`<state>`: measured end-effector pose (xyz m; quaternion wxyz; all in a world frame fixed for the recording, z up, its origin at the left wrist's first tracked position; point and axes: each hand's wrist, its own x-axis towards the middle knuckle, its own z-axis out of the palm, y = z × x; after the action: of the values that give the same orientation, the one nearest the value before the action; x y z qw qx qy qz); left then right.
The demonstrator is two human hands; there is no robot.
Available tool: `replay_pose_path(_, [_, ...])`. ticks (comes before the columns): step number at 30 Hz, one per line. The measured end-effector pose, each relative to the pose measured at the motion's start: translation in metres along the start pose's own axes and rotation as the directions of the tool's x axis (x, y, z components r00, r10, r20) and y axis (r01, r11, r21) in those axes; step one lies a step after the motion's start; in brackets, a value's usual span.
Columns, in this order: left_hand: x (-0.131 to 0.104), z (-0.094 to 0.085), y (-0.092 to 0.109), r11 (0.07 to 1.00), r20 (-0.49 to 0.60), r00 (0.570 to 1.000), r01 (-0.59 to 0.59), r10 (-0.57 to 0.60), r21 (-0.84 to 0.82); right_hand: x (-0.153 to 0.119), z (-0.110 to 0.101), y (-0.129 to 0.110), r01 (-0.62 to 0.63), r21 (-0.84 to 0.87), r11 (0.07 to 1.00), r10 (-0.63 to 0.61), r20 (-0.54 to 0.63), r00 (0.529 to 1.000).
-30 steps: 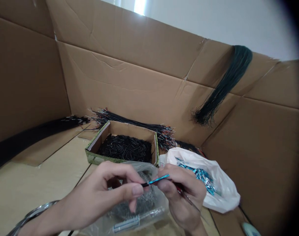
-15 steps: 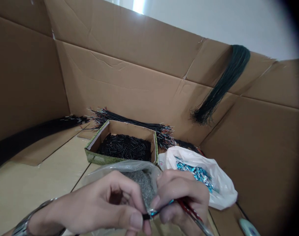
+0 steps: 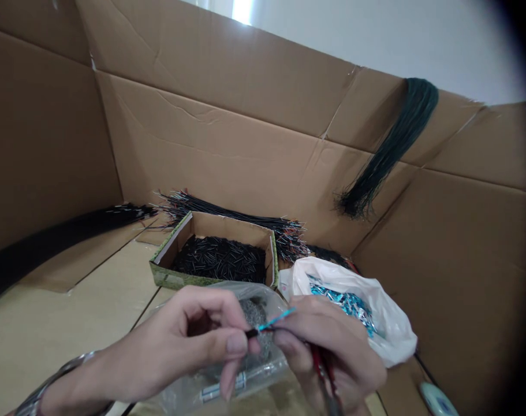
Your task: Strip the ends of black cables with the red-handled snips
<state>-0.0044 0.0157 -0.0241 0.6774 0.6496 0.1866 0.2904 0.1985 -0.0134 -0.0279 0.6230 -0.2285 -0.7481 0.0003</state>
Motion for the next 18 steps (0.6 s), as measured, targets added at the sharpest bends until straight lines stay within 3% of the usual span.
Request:
replay_pose_path(3, [0.001, 0.002, 0.002, 0.985, -0.150, 0.981, -0.099, 0.120, 0.141, -0.006, -0.004, -0.001, 0.155, -0.279, 0.948, -0.111, 0.167, 0.980])
replay_pose_path(5, [0.001, 0.003, 0.003, 0.947, -0.228, 0.950, -0.144, 0.214, 0.287, -0.009, -0.002, -0.002, 0.231, -0.379, 0.896, -0.137, 0.259, 0.956])
replay_pose_path(10, [0.000, 0.005, 0.001, 0.796, -0.266, 0.872, -0.201, 0.411, 0.571, -0.009, 0.011, -0.008, 0.224, -0.429, 0.875, -0.113, 0.269, 0.956])
replay_pose_path(12, [0.000, 0.004, 0.001, 0.719, -0.243, 0.840, -0.226, 0.486, 0.658, -0.008, 0.010, -0.011, 0.123, -0.359, 0.925, -0.039, 0.232, 0.972])
replay_pose_path(14, [-0.001, 0.002, -0.001, 0.626, -0.198, 0.811, -0.243, 0.550, 0.741, -0.005, 0.005, -0.013, -0.082, -0.241, 0.967, 0.122, 0.159, 0.980])
replay_pose_path(16, [-0.001, 0.000, -0.003, 0.543, -0.135, 0.806, -0.254, 0.577, 0.800, -0.001, -0.004, -0.013, -0.274, -0.102, 0.956, 0.283, 0.091, 0.955])
replay_pose_path(18, [-0.001, -0.001, -0.007, 0.484, -0.070, 0.810, -0.276, 0.582, 0.831, 0.003, -0.011, -0.010, -0.376, -0.003, 0.927, 0.375, 0.086, 0.923])
